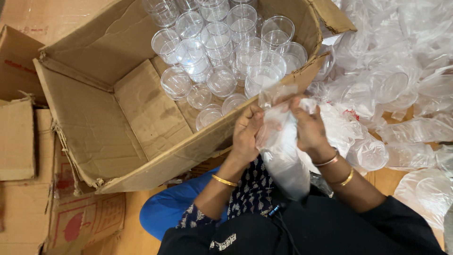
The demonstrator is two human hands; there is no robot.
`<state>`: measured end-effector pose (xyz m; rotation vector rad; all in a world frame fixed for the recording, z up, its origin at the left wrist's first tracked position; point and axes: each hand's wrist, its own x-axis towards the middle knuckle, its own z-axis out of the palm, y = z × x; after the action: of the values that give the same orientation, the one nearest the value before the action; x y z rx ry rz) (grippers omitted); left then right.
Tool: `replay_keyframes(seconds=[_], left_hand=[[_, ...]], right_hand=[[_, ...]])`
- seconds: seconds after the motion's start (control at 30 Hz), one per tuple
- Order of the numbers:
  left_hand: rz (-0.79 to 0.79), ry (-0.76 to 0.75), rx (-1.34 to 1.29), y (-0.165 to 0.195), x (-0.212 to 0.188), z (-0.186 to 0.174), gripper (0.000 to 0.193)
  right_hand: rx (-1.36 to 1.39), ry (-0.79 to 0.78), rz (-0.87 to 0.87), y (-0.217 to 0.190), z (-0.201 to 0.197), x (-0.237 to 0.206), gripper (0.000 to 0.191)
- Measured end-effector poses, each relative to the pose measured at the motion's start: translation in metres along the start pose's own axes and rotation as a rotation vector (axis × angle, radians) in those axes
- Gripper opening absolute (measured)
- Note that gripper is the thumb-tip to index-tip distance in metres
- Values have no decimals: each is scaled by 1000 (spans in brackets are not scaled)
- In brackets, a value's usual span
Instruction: The person sits on the floor with a cardboard box of clear plastic cups. They take plastic bags one at a time, open each bag, place a cup inside, and put the filled bag back into the box, repeating this for the whole episode.
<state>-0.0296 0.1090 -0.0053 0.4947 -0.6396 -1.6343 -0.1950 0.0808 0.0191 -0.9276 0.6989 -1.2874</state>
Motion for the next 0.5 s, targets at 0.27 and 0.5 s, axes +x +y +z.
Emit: replay_keyframes(seconds=[0.27, 0.5], left_hand=[[-267, -173, 419, 95, 13, -18, 19], [-66, -16, 1170, 99, 52, -40, 26]], right_hand=[[-520, -134, 359, -62, -55, -5, 45], [-827, -101, 70, -84, -64, 43, 10]])
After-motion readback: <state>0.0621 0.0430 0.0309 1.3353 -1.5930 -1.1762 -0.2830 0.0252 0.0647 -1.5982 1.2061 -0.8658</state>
